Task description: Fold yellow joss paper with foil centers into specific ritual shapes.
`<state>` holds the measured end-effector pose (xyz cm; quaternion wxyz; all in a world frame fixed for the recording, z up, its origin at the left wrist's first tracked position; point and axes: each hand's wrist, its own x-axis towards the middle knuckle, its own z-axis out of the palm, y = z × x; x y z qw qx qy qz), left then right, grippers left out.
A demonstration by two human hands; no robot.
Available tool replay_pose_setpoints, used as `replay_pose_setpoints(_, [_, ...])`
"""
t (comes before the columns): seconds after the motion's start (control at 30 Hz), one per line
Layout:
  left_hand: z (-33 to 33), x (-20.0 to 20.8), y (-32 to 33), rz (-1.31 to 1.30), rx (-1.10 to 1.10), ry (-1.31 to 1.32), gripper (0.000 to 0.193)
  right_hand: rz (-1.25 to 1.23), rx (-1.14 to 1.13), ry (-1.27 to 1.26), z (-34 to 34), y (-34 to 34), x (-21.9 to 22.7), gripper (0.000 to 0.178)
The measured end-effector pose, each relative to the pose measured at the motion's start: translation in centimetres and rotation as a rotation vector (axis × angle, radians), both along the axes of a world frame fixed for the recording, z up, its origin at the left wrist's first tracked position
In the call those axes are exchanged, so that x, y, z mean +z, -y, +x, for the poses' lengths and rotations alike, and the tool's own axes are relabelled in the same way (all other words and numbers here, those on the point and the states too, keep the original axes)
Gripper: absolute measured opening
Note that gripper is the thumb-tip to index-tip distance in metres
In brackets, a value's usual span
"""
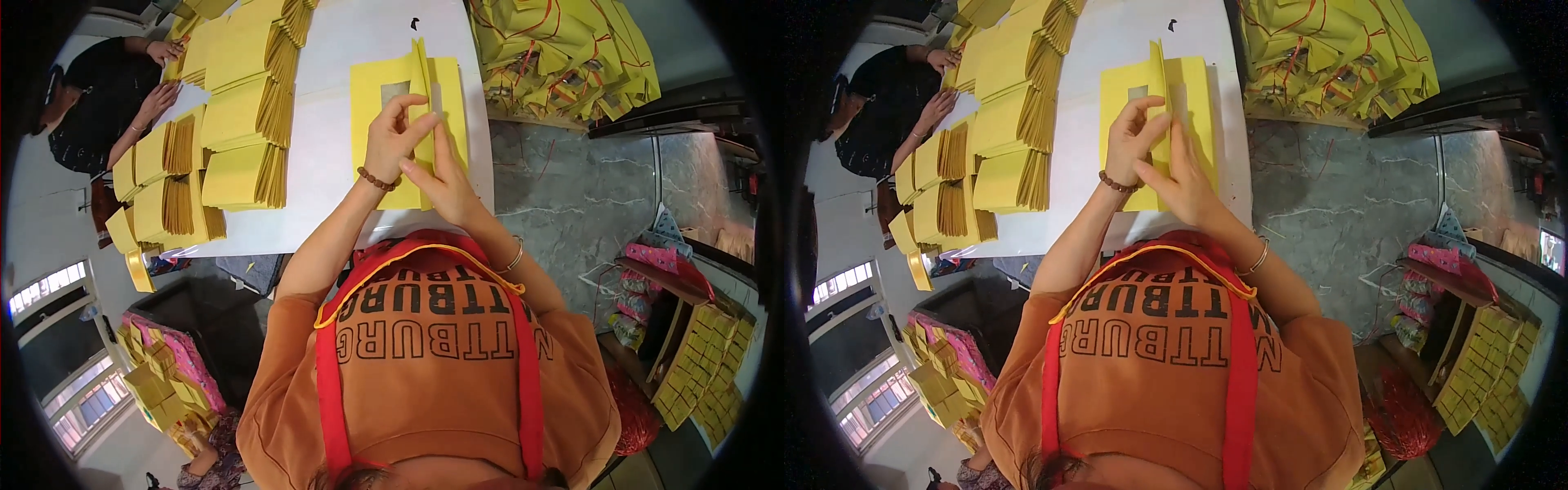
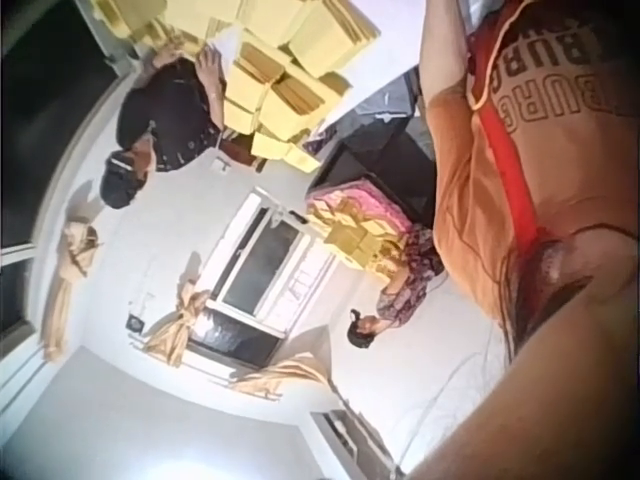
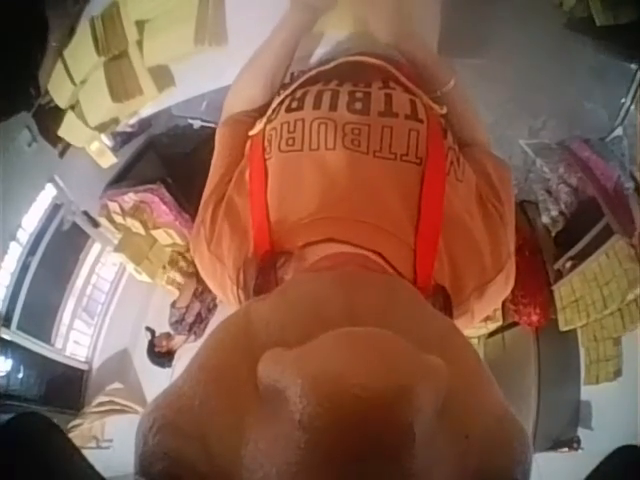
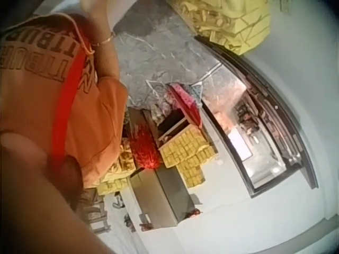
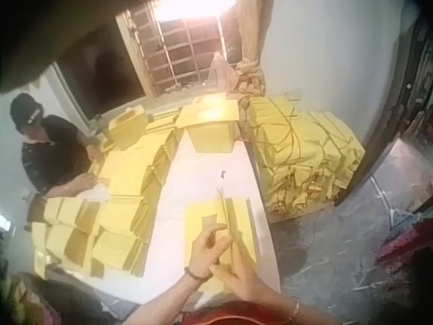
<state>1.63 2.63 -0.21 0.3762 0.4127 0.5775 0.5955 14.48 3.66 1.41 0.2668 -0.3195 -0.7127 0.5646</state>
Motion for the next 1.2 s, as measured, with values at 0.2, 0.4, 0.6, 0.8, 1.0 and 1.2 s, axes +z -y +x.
replay_pose_setpoints(0.2, [0.2, 1.3, 0.5, -0.066, -0.029, 0.166, 0.028, 0.042, 0.031, 0.015, 0.2, 0.1, -0.6, 0.088])
replay_pose_setpoints(0.4, [-0.1, 1.5, 0.9, -0.005, -0.027, 0.264, 0.039, 0.022, 0.007, -0.069, 0.4, 0.0, -1.3, 0.080])
replay_pose_setpoints(0.6, [0.4, 1.6, 0.5, -0.017, 0.001, 0.286, 0.043, -0.126, 0.023, -0.139, 0.4, -0.3, -1.1, 0.078])
replay_pose_setpoints(0.8, [0.1, 0.5, 0.2, 0.046, 0.002, 0.048, 0.026, -0.028, 0.000, -0.067, 0.3, 0.0, -0.6, 0.082])
replay_pose_setpoints(1.0, [0.5, 0.1, -0.3, 0.051, 0.026, 0.071, 0.030, 0.001, 0.023, -0.009, 0.3, 0.0, -0.6, 0.084])
replay_pose_setpoints(1.2, [0.3, -0.3, -0.2, 0.084, 0.003, 0.148, 0.035, -0.030, 0.043, -0.116, 0.4, 0.0, -0.6, 0.088])
